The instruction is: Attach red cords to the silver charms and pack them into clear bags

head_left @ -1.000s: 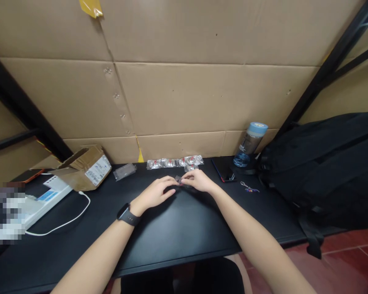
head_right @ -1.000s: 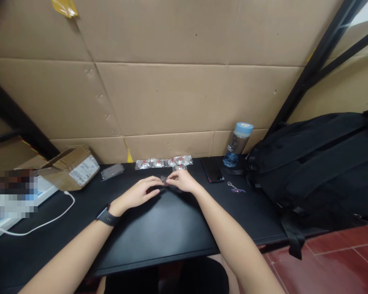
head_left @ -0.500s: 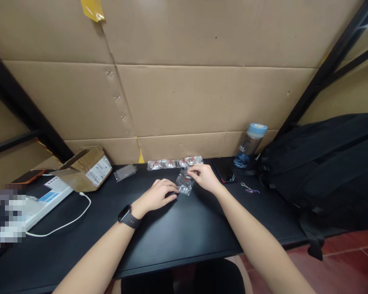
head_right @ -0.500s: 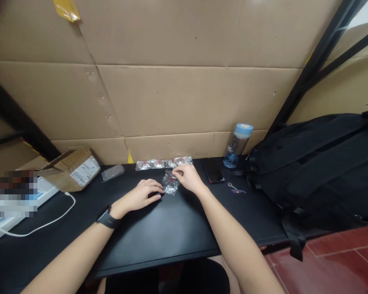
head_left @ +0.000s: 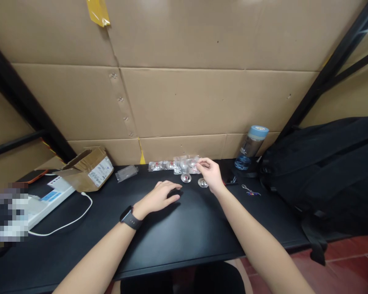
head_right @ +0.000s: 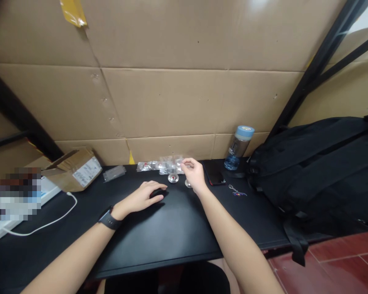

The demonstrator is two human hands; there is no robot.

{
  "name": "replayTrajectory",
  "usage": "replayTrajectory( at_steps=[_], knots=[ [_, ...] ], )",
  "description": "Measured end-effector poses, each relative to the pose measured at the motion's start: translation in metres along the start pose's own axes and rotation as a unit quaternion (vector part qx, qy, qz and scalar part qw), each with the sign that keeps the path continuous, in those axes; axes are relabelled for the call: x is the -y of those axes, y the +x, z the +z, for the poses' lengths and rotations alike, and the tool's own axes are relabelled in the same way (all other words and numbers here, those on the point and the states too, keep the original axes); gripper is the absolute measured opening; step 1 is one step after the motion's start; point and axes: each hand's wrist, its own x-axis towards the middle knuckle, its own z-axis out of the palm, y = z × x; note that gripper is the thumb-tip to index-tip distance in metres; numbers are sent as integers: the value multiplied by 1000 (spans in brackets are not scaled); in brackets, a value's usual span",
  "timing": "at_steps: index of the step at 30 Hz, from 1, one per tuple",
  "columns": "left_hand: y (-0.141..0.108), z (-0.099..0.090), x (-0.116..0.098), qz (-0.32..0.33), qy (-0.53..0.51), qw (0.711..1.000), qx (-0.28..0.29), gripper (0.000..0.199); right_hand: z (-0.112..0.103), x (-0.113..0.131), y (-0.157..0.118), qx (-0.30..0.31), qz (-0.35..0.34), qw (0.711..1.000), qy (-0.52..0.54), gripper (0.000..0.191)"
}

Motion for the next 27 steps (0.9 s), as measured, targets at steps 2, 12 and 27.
replayTrajectory(
  at_steps=[2, 12, 27],
  knots=[
    [2, 3, 0, -34, -51, 998, -34, 41, 7, 0, -5, 12, 56, 996, 67, 34],
    [12, 5, 17, -115, -293, 913, -260, 32, 29, -5, -28, 172, 112, 977, 59, 42],
    [-1, -26, 14, -59, -153, 981, -107, 25, 25, -20, -23, 213, 39, 972, -93, 21]
  ],
)
